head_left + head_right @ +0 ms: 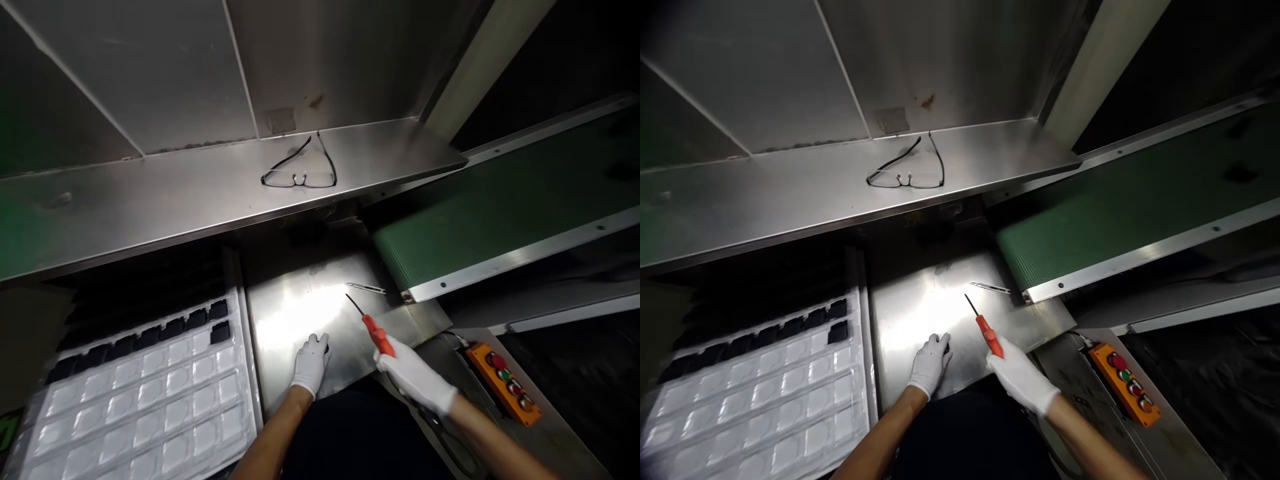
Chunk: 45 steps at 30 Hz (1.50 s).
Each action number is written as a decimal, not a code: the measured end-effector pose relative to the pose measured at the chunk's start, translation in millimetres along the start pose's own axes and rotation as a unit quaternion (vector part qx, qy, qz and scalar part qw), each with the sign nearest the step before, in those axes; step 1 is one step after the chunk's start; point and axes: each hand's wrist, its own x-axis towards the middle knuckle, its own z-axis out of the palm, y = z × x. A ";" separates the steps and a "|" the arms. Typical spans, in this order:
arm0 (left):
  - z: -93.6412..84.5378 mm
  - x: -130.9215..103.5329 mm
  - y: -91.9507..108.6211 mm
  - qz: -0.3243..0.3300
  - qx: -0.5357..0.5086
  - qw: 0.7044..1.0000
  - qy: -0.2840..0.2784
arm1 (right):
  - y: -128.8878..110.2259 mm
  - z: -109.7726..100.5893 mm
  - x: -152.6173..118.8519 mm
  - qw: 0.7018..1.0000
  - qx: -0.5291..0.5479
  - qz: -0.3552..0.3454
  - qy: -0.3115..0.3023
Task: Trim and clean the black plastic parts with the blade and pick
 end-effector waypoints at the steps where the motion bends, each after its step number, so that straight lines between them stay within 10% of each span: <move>1: 0.0 3.2 1.7 -0.006 -0.021 1.000 -0.006 | 5.1 5.9 18.5 0.999 -0.030 0.000 0.030; 8: -25.8 -20.6 38.6 -0.100 -0.327 0.940 0.023 | -41.8 44.3 141.7 0.973 -0.206 0.001 0.106; 16: -95.6 -128.4 109.4 -0.111 -0.705 0.697 0.069 | -101.4 95.1 230.9 0.936 -0.322 -0.079 0.119; 21: -102.9 -152.7 109.5 -0.072 -0.803 0.590 0.043 | -102.9 119.3 278.6 0.916 -0.363 -0.117 0.126; 37: -85.1 -146.4 124.0 -0.058 -0.749 0.659 0.045 | -47.5 89.2 245.9 0.875 -0.377 -0.281 0.117; 45: -79.1 -138.1 134.1 -0.057 -0.762 0.646 0.004 | -34.2 80.3 217.9 0.876 -0.340 -0.313 0.140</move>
